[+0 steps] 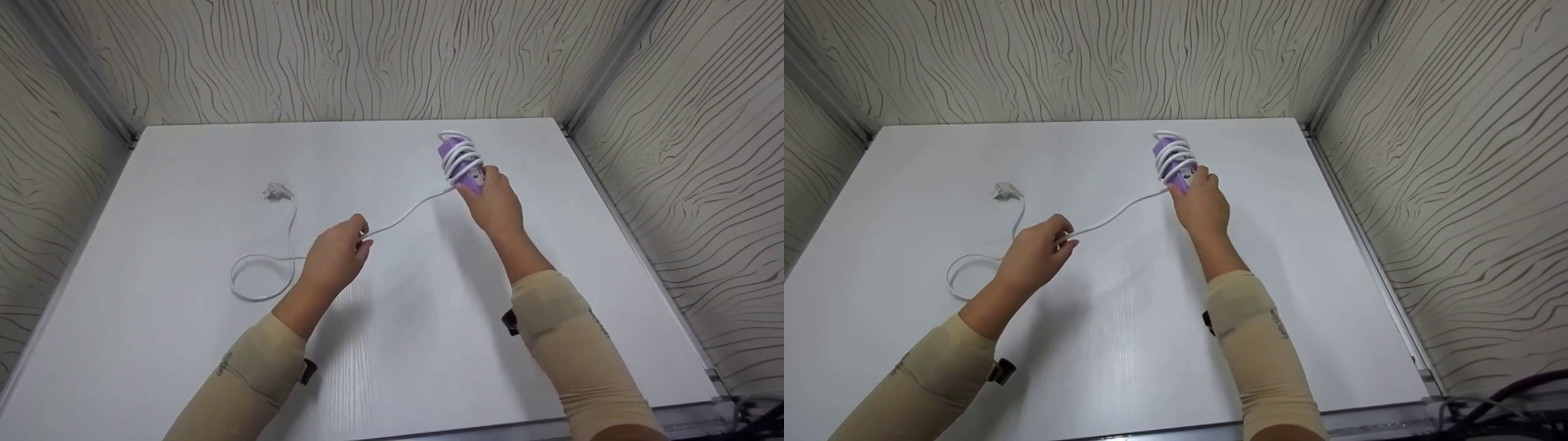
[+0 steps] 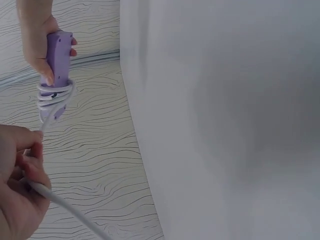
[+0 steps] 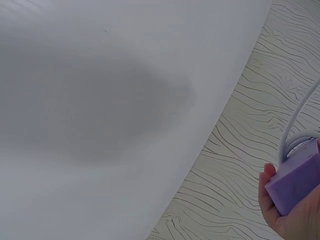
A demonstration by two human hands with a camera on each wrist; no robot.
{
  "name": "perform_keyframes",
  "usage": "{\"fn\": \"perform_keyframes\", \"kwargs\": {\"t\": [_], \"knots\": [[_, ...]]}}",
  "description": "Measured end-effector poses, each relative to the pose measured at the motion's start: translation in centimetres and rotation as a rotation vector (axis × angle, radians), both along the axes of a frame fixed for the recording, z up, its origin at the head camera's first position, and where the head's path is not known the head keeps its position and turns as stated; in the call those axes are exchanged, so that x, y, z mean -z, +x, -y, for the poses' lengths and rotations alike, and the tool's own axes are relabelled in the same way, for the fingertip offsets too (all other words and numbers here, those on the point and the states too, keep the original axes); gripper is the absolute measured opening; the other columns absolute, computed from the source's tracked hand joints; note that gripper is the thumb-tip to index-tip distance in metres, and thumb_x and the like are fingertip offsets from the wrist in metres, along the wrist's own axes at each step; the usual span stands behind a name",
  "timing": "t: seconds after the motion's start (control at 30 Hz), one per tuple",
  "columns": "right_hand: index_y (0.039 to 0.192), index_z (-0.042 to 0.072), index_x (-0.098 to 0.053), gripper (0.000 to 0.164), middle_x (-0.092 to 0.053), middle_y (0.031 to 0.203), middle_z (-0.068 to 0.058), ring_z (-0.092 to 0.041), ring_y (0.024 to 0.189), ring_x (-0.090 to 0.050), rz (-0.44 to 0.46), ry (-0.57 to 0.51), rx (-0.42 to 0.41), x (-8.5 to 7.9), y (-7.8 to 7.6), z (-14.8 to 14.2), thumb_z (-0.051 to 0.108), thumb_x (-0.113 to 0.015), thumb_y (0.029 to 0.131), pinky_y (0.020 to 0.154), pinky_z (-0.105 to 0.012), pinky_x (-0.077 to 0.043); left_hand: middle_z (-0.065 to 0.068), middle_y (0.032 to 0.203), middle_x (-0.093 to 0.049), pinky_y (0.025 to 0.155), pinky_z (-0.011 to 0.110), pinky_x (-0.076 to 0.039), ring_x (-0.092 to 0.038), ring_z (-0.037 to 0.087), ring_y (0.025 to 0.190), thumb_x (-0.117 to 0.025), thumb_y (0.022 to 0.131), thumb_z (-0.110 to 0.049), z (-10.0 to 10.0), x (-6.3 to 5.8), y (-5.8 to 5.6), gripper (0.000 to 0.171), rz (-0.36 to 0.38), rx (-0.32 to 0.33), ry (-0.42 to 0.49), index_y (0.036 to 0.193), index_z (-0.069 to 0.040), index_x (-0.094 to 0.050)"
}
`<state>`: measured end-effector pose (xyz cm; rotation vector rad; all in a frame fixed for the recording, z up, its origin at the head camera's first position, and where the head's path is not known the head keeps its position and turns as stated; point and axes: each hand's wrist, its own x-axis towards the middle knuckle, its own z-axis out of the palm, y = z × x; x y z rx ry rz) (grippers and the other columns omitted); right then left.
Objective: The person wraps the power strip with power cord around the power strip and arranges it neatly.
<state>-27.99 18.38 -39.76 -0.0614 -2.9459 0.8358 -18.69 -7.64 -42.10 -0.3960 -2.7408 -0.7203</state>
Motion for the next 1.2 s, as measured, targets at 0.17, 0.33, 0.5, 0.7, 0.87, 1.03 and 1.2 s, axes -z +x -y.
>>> {"fn": "perform_keyframes", "kwargs": {"t": [0.17, 0.33, 0.5, 0.7, 0.87, 1.03, 1.2], "knots": [[0.134, 0.0, -0.031, 0.071, -0.047, 0.12, -0.02, -0.035, 0.107, -0.05, 0.005, -0.015, 0.007, -0.6, 0.0, 0.0, 0.049, -0.053, 0.087, 0.088, -0.05, -0.04, 0.005, 0.081, -0.051, 0.054, 0.023, -0.047, -0.05, 0.014, 0.06, -0.059, 0.084, 0.0, 0.6, 1.1, -0.2, 0.014, -0.262, -0.044, -0.129, 0.091, -0.005, -0.049], [0.133, 0.0, -0.032, 0.069, -0.048, 0.118, -0.02, -0.035, 0.105, -0.05, -0.001, 0.01, 0.015, -0.7, 0.0, 0.0, 0.047, -0.054, 0.088, 0.086, -0.05, -0.04, 0.006, 0.083, -0.051, 0.056, 0.022, -0.048, -0.053, 0.016, 0.063, -0.055, 0.088, -0.002, 2.1, 2.0, -1.1, 0.007, -0.363, -0.11, -0.122, 0.091, -0.005, -0.049], [0.131, -0.001, -0.033, 0.067, -0.049, 0.114, -0.021, -0.036, 0.1, -0.052, -0.029, 0.064, 0.038, -0.7, -0.1, -0.8, 0.045, -0.055, 0.088, 0.082, -0.051, -0.042, 0.004, 0.083, -0.055, 0.064, 0.024, -0.049, -0.057, 0.016, 0.07, -0.06, 0.087, -0.007, 4.0, 2.8, -1.9, 0.008, -0.33, -0.113, 0.039, 0.089, -0.008, -0.053], [0.129, -0.003, -0.035, 0.065, -0.05, 0.11, -0.023, -0.038, 0.097, -0.053, -0.015, 0.113, 0.062, -0.4, -0.2, -1.8, 0.043, -0.055, 0.088, 0.079, -0.051, -0.043, -0.001, 0.081, -0.058, 0.063, 0.024, -0.049, -0.056, 0.012, 0.069, -0.068, 0.082, -0.009, 6.0, 2.9, -2.7, 0.01, -0.331, 0.037, 0.096, 0.084, -0.011, -0.058], [0.127, -0.006, -0.036, 0.066, -0.051, 0.108, -0.024, -0.038, 0.095, -0.054, 0.054, 0.156, 0.029, 0.0, -0.1, -2.1, 0.043, -0.055, 0.088, 0.077, -0.051, -0.043, -0.003, 0.081, -0.061, 0.066, 0.026, -0.048, -0.058, 0.012, 0.072, -0.069, 0.081, -0.011, 7.2, 2.2, -3.5, 0.006, -0.242, 0.107, 0.064, 0.083, -0.012, -0.063], [0.126, -0.008, -0.038, 0.067, -0.053, 0.106, -0.025, -0.037, 0.093, -0.054, 0.137, 0.199, -0.035, 0.3, 0.2, -2.1, 0.043, -0.054, 0.087, 0.076, -0.05, -0.043, -0.002, 0.082, -0.064, 0.07, 0.032, -0.049, -0.06, 0.015, 0.077, -0.066, 0.084, -0.014, 8.1, 1.2, -4.4, 0.003, -0.043, 0.154, -0.04, 0.085, -0.012, -0.068], [0.125, -0.008, -0.039, 0.067, -0.054, 0.107, -0.025, -0.037, 0.094, -0.055, 0.16, 0.221, -0.063, 0.7, 0.4, -1.7, 0.044, -0.056, 0.085, 0.077, -0.05, -0.044, 0.001, 0.087, -0.068, 0.076, 0.035, -0.049, -0.063, 0.018, 0.083, -0.062, 0.087, -0.019, 8.7, 0.7, -4.8, 0.013, 0.129, 0.226, -0.132, 0.091, -0.01, -0.071]]}}
